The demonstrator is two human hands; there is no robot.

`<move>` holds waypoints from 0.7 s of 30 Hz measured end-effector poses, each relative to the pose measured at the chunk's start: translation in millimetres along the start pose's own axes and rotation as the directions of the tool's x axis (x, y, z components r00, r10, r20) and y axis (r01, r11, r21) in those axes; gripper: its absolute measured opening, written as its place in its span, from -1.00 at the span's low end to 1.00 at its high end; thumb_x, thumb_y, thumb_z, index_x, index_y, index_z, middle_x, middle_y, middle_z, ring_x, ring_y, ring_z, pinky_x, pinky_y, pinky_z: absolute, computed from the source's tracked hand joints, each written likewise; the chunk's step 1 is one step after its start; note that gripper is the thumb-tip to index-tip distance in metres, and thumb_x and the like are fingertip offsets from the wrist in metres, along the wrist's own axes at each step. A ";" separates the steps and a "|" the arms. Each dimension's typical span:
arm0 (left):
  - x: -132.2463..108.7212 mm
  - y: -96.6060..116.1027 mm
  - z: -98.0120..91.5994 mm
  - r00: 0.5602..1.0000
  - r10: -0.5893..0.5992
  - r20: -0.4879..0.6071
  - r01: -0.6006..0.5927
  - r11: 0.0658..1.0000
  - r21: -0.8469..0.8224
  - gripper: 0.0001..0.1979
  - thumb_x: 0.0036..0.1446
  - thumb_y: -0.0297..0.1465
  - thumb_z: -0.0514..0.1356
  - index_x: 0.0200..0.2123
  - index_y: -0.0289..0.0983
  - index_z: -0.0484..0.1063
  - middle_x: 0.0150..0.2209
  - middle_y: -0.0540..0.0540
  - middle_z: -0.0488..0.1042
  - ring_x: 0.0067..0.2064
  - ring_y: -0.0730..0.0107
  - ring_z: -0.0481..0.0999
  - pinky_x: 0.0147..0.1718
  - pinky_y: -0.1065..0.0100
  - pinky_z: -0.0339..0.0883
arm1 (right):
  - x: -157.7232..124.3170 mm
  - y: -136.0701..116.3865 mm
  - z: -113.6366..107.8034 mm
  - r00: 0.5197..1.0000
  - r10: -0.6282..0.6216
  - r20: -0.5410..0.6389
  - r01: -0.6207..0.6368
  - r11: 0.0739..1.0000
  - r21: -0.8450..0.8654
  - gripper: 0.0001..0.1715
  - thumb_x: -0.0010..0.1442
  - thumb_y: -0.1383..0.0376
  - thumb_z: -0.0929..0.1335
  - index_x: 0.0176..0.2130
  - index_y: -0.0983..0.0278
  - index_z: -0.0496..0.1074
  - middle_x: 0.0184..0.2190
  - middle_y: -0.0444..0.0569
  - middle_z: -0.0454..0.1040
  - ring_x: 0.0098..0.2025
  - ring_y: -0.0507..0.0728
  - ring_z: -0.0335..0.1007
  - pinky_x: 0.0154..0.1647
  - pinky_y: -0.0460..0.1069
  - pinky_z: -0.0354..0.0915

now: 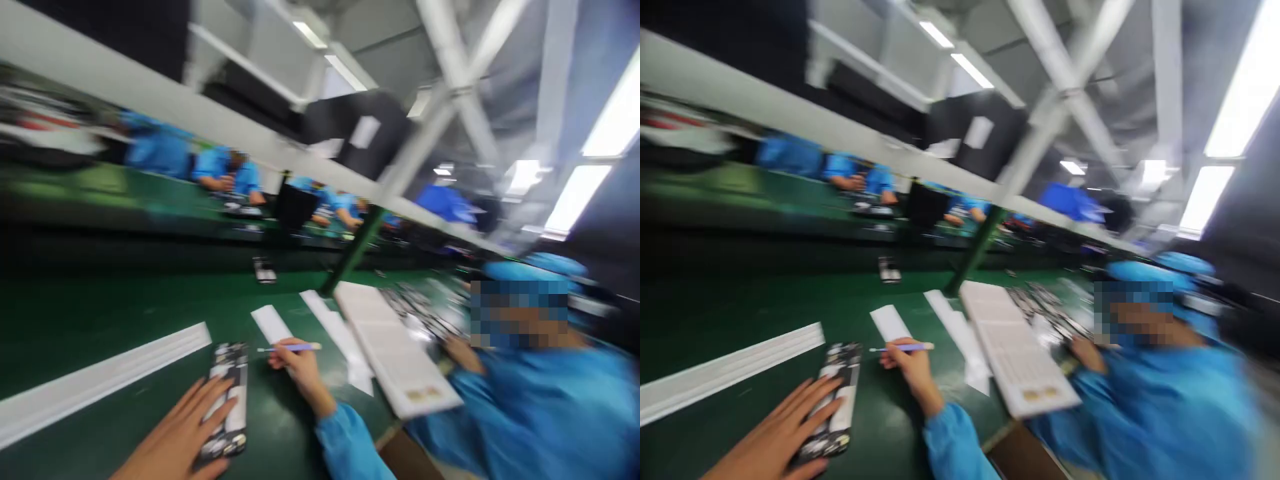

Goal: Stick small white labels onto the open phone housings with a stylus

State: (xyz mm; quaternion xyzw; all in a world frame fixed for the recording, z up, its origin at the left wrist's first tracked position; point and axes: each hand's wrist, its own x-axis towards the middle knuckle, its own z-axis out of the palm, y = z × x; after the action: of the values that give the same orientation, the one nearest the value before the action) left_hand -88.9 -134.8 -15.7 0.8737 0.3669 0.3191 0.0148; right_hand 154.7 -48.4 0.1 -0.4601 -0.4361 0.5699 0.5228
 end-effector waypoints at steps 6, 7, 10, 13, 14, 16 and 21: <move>-15.9 -8.9 -26.6 0.955 -0.257 0.145 0.257 0.966 0.019 -0.35 0.09 -0.18 0.29 0.21 -0.22 0.23 0.29 -0.21 0.18 0.36 -0.06 0.02 0.28 -0.11 0.04 | -28.0 19.0 20.9 0.992 0.040 0.122 -0.029 0.995 -0.093 -0.56 -0.08 0.07 0.59 -0.33 0.34 0.57 -0.49 0.05 0.61 -0.47 0.17 0.57 -0.48 -0.02 0.49; -15.0 -9.7 -27.7 0.952 -0.273 0.137 0.272 0.962 0.023 -0.34 0.07 -0.19 0.31 0.21 -0.21 0.22 0.28 -0.20 0.18 0.36 -0.07 0.00 0.29 -0.14 0.01 | -32.5 19.5 25.0 0.991 0.050 0.121 -0.038 0.994 -0.104 -0.55 -0.08 0.06 0.59 -0.33 0.35 0.57 -0.49 0.06 0.61 -0.47 0.18 0.57 -0.48 -0.01 0.50; -14.8 -10.6 -27.0 0.951 -0.281 0.128 0.277 0.960 0.049 -0.26 0.04 -0.14 0.33 0.25 -0.16 0.16 0.28 -0.17 0.17 0.35 -0.10 0.01 0.29 -0.20 -0.05 | -37.5 19.3 35.8 0.992 0.070 0.109 -0.055 0.989 -0.135 -0.53 -0.10 0.04 0.59 -0.35 0.35 0.57 -0.50 0.07 0.61 -0.48 0.17 0.56 -0.47 -0.01 0.50; -13.4 -15.7 -23.8 0.952 -0.283 0.113 0.278 0.959 0.061 -0.22 0.06 -0.06 0.29 0.28 -0.17 0.12 0.28 -0.19 0.16 0.34 -0.09 0.02 0.29 -0.20 -0.08 | -29.7 17.2 43.4 0.991 0.083 0.104 -0.067 0.988 -0.143 -0.52 -0.10 0.03 0.59 -0.35 0.36 0.56 -0.51 0.07 0.61 -0.51 0.14 0.55 -0.49 -0.03 0.50; -11.7 -17.8 -23.2 0.950 -0.292 0.109 0.286 0.956 0.065 -0.22 0.07 -0.05 0.28 0.28 -0.18 0.12 0.28 -0.20 0.15 0.34 -0.09 0.02 0.29 -0.19 -0.09 | -26.7 16.0 45.7 0.991 0.086 0.105 -0.071 0.988 -0.139 -0.52 -0.10 0.03 0.59 -0.35 0.36 0.56 -0.51 0.06 0.60 -0.52 0.13 0.54 -0.50 -0.05 0.49; -7.4 -21.2 -23.5 0.947 -0.304 0.107 0.299 0.952 0.064 -0.24 0.08 -0.06 0.28 0.27 -0.18 0.12 0.28 -0.21 0.15 0.34 -0.08 0.02 0.29 -0.18 -0.10 | -23.6 12.9 50.3 0.989 0.092 0.112 -0.078 0.989 -0.129 -0.53 -0.09 0.03 0.58 -0.36 0.36 0.56 -0.52 0.05 0.60 -0.53 0.11 0.54 -0.52 -0.07 0.48; -7.3 -16.8 -35.2 0.964 -0.182 0.194 0.193 0.980 -0.041 -0.22 -0.03 -0.01 0.33 0.20 -0.22 0.22 0.21 -0.25 0.22 0.30 -0.12 0.09 0.28 -0.17 -0.08 | -48.2 11.9 50.7 0.974 0.137 0.180 -0.117 0.986 -0.119 -0.59 -0.06 0.06 0.57 -0.38 0.34 0.56 -0.55 0.02 0.59 -0.57 0.10 0.51 -0.57 -0.08 0.45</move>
State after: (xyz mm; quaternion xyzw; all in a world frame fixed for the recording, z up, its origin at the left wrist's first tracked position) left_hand -123.3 -134.5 4.0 0.8607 0.4351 0.2424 0.1058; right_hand 104.2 -98.2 1.7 -0.4586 -0.4831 0.6188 0.4164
